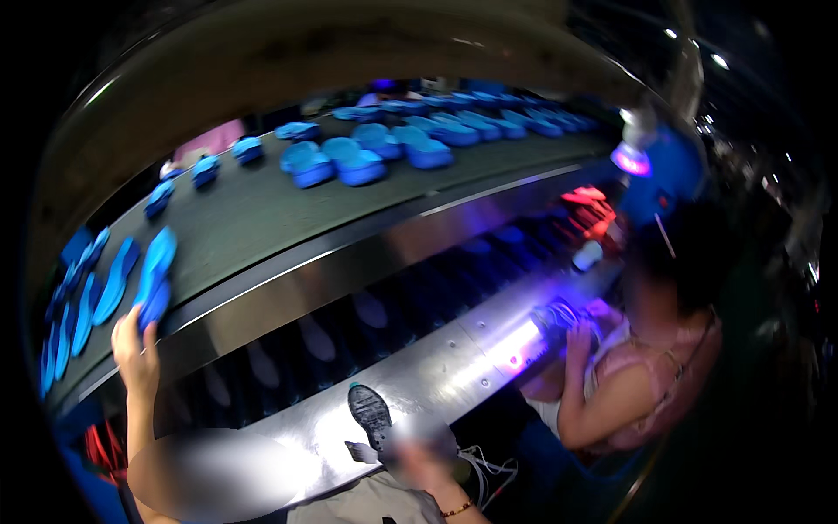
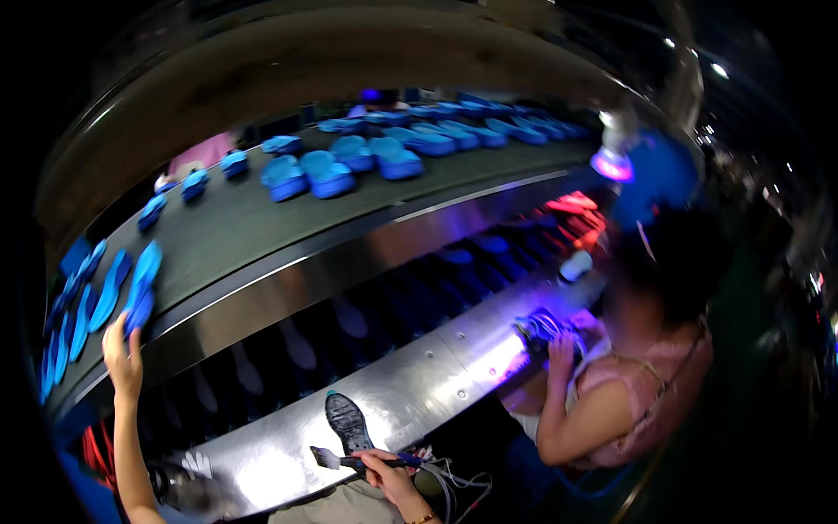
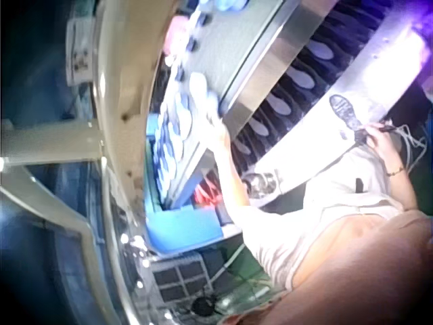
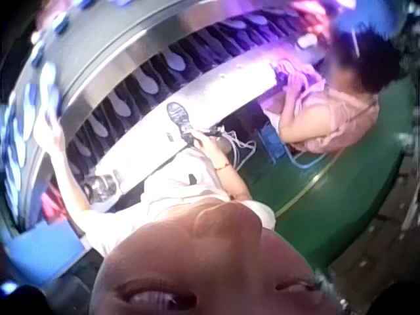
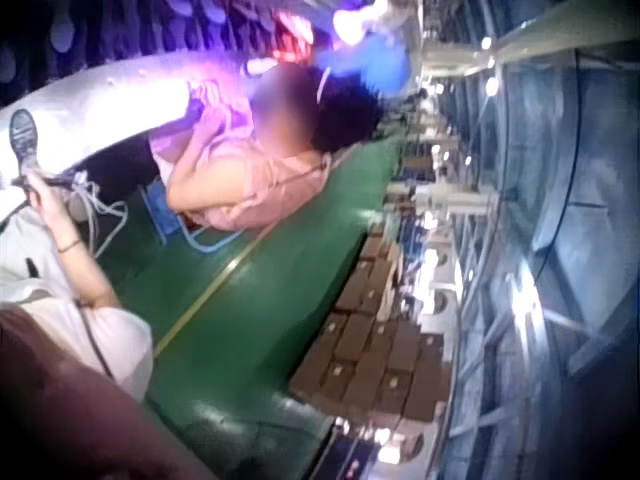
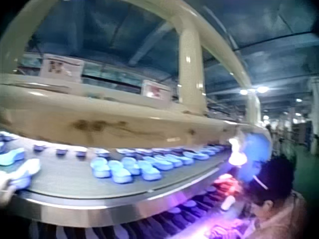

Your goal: The person applies adhesive to blue shoe soles using a brush, then places each sole onto an upper conveyor belt.

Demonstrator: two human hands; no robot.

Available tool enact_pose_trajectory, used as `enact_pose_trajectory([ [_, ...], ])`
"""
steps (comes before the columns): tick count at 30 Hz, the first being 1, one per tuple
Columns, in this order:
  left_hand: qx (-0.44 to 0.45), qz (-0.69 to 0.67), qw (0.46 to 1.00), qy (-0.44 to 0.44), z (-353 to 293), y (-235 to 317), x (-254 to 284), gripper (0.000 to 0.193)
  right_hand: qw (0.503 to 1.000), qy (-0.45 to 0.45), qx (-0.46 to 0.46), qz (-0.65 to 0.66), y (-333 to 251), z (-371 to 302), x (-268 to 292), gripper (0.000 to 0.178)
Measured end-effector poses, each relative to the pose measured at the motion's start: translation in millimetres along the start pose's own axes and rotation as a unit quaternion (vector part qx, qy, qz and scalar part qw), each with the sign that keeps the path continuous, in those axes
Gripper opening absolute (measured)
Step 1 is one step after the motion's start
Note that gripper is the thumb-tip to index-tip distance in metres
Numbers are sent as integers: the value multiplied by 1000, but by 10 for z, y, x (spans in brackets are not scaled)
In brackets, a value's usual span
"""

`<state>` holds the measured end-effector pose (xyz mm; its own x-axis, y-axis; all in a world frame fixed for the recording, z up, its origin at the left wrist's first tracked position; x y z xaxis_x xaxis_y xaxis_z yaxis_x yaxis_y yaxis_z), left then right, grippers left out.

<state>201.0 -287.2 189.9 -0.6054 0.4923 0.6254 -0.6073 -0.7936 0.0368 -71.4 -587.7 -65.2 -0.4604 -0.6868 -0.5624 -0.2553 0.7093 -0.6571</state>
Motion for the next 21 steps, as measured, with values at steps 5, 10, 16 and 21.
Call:
enact_pose_trajectory([
  [5, -13, 91, 988, 127, -269, -463, -344, 31, 993, -76, 35, -81, -108, 246, 6, 25],
  [10, -28, 80, 988, 131, -310, -547, -467, 36, 994, -78, 48, -54, -94, 427, 19, 24],
  [16, -19, 89, 989, 118, -307, -595, -406, 38, 979, -197, 5, -58, -247, 477, -106, 29],
  [21, -26, 85, 991, 105, -284, -550, -433, 40, 990, -129, 7, -55, -262, 567, -169, 25],
])
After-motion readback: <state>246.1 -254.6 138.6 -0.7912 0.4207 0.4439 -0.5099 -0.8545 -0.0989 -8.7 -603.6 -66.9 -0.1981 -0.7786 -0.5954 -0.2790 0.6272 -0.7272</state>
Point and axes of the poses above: each hand's wrist, its own z-axis towards the middle knuckle, its own x-axis out of the back of the hand, y = z × x, the point moved 3 cm from there along z, towards the middle knuckle, and after that the axes turned 10 degrees about -z, right-handed, at the moved point
